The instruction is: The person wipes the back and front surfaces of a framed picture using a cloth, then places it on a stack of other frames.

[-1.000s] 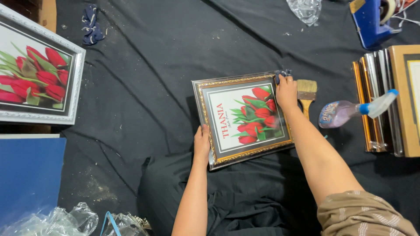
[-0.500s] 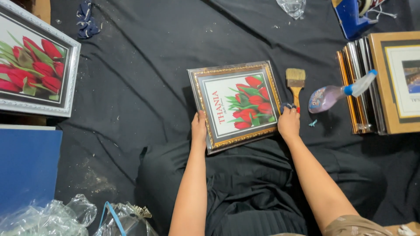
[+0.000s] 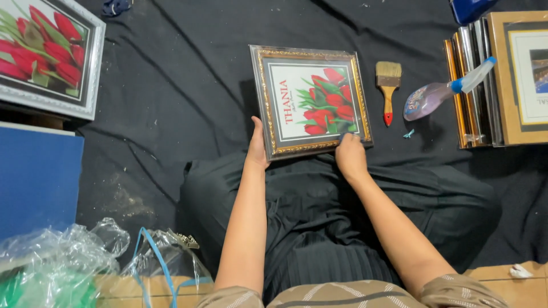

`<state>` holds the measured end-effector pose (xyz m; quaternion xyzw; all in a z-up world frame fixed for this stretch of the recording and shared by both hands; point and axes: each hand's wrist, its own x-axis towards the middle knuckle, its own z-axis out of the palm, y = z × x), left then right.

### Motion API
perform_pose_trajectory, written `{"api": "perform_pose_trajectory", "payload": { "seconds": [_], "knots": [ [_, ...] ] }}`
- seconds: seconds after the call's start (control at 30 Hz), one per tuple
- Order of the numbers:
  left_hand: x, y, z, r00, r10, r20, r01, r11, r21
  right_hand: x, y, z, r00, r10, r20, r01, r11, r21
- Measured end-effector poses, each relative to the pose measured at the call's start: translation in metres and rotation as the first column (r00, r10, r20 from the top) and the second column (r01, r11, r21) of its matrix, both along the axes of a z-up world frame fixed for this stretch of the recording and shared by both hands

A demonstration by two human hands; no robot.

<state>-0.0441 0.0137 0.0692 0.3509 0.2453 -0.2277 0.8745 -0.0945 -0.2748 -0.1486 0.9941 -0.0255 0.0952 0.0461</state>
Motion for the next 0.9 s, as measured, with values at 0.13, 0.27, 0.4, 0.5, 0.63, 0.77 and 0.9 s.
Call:
{"api": "perform_pose_trajectory", "payload": {
  "seconds": [0.13,0.27,0.4,0.5,0.63,0.77,0.9],
  "knots": [
    [-0.001,0.002,-0.028,1.000,0.015,-0.009,-0.015,0.999,-0.042,-0.004,0.049,0.043,0.983,0.134,-0.129,-0.146,0.985,-0.087],
    [-0.001,0.002,-0.052,0.998,0.047,0.045,-0.043,0.996,-0.084,-0.009,0.106,0.107,0.956,0.294,0.006,-0.277,0.906,-0.320],
    [0.005,0.000,-0.071,0.975,0.103,0.199,-0.085,0.992,-0.093,-0.017,0.149,0.123,0.840,0.542,0.029,-0.497,0.788,-0.363],
    [0.000,-0.004,-0.039,0.952,0.104,0.289,-0.098,0.995,-0.034,-0.004,0.182,0.141,0.830,0.544,0.123,-0.558,0.805,0.201],
    [0.003,-0.003,-0.084,0.956,0.097,0.277,-0.069,0.992,-0.108,0.037,0.186,0.143,0.825,0.477,0.303,-0.557,0.775,0.298],
    [0.010,0.003,-0.101,0.957,0.115,0.267,-0.076,0.985,-0.154,0.024,0.189,0.138,0.855,0.397,0.334,-0.514,0.736,0.441],
    [0.004,0.001,-0.076,0.963,0.152,0.223,-0.100,0.969,-0.227,-0.030,0.184,0.147,0.811,0.464,0.357,-0.584,0.693,0.424]
  ]
}}
